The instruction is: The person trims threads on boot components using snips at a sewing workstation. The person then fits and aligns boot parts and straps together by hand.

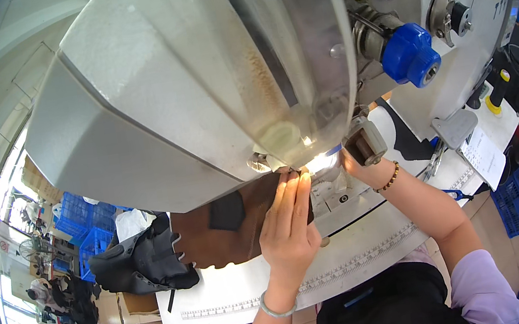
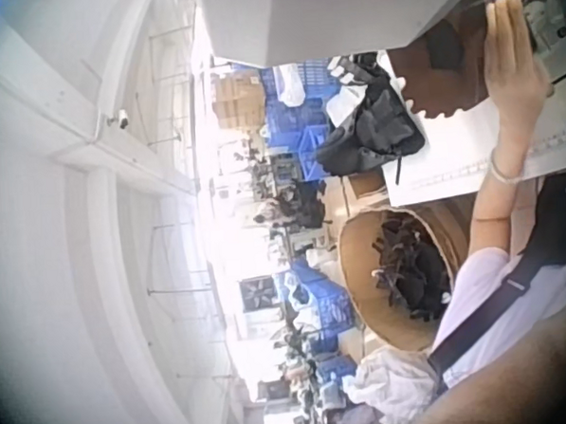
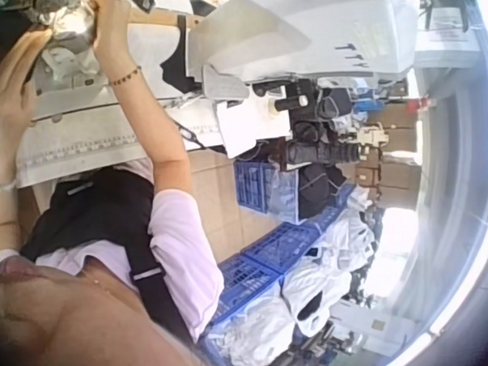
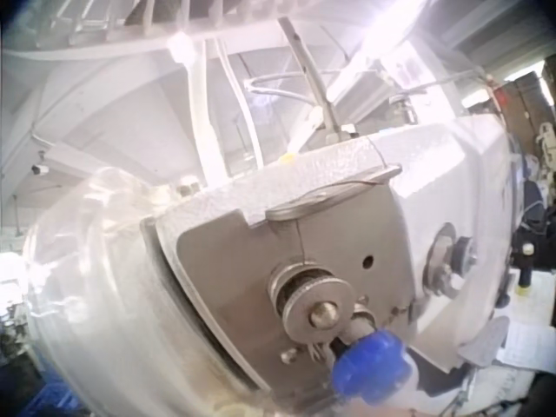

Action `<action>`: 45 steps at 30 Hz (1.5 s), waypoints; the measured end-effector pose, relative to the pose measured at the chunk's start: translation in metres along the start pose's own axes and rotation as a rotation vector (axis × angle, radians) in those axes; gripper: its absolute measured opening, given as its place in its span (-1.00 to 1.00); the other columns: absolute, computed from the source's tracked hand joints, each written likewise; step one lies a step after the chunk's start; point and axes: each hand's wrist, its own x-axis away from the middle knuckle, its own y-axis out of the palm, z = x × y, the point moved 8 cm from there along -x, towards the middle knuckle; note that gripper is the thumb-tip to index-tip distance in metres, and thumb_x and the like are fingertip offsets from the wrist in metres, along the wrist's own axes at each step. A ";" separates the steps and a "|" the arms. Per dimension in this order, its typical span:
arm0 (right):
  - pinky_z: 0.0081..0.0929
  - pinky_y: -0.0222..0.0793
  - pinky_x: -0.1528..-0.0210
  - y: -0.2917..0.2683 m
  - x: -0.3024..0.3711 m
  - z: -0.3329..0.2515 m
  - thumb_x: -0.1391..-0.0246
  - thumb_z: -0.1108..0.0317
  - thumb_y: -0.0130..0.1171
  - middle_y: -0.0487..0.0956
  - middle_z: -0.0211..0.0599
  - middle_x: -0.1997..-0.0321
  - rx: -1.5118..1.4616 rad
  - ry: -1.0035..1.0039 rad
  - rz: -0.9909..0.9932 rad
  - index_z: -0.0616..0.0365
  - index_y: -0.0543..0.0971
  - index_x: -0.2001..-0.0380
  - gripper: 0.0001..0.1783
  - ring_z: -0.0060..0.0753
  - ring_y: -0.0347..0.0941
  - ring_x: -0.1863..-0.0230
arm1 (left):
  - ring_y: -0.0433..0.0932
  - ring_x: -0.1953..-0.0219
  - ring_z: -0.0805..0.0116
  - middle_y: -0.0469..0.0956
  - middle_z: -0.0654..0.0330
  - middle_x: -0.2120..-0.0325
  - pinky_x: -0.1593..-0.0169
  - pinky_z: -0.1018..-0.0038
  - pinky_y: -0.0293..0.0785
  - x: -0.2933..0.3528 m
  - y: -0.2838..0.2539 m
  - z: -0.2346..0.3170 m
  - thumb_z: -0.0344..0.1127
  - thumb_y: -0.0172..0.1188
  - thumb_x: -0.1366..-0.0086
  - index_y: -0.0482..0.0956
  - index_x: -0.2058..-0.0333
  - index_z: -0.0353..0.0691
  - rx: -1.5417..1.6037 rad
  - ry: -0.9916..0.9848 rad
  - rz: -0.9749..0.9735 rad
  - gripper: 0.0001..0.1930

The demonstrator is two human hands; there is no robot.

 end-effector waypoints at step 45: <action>-0.53 0.43 0.14 -0.021 -0.036 0.007 -0.16 0.37 -0.01 0.51 -0.38 0.22 -0.028 -0.104 -0.417 0.20 0.50 0.26 -0.84 -0.48 0.46 0.17 | 0.48 0.33 -0.23 0.49 -0.27 0.45 0.24 0.11 0.37 -0.033 0.000 -0.187 -0.49 0.04 -0.07 0.48 0.27 -0.46 0.278 -0.647 0.292 -0.77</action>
